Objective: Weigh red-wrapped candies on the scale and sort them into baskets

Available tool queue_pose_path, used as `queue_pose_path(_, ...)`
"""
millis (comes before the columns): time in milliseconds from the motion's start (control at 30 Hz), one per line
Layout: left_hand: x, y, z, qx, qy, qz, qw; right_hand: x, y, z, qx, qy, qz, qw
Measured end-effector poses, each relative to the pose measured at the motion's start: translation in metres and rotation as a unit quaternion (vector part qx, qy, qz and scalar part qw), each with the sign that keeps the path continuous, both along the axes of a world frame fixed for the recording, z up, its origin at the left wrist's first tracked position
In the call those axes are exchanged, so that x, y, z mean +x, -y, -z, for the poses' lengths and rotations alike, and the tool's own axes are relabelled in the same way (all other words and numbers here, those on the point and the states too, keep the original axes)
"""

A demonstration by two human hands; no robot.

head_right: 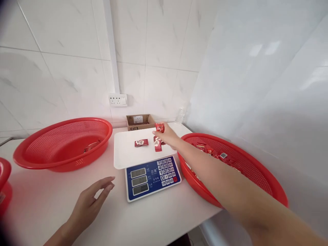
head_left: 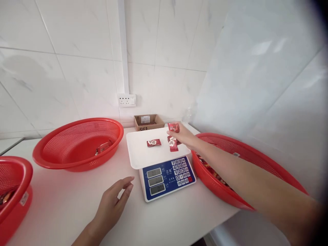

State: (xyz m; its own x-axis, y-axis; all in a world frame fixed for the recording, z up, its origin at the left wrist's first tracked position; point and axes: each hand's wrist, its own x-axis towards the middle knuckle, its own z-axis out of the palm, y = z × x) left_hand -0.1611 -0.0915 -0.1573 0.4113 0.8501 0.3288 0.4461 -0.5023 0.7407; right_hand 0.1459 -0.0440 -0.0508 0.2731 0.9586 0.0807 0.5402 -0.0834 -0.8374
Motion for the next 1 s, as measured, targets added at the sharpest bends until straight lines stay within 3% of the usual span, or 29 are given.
queue_pose_path(133, -0.003, -0.001, 0.000, 0.012, -0.013, 0.017, 1.000, -0.019, -0.009, 0.009, -0.036, 0.126, -0.051, 0.990)
queue_pose_path(300, -0.004, 0.003, 0.000, 0.030, -0.035, 0.056, 0.997, -0.017, -0.012, -0.003, -0.002, 0.267, -0.050, 0.962)
queue_pose_path(433, -0.004, 0.003, 0.000, 0.042, -0.039, 0.062, 0.996, -0.007, -0.015, -0.009, 0.002, 0.299, -0.068, 0.952)
queue_pose_path(567, -0.002, 0.002, -0.001, 0.050, -0.039, 0.059, 0.996, 0.005, -0.015, -0.004, -0.012, 0.336, -0.086, 0.938)
queue_pose_path(833, -0.002, 0.000, 0.000, 0.049, -0.046, 0.050, 0.996, 0.002, -0.004, -0.001, -0.118, 0.438, -0.074, 0.888)
queue_pose_path(1000, -0.002, 0.000, 0.000, 0.047, -0.046, 0.054, 0.996, 0.002, -0.004, -0.005, -0.092, 0.423, -0.071, 0.899)
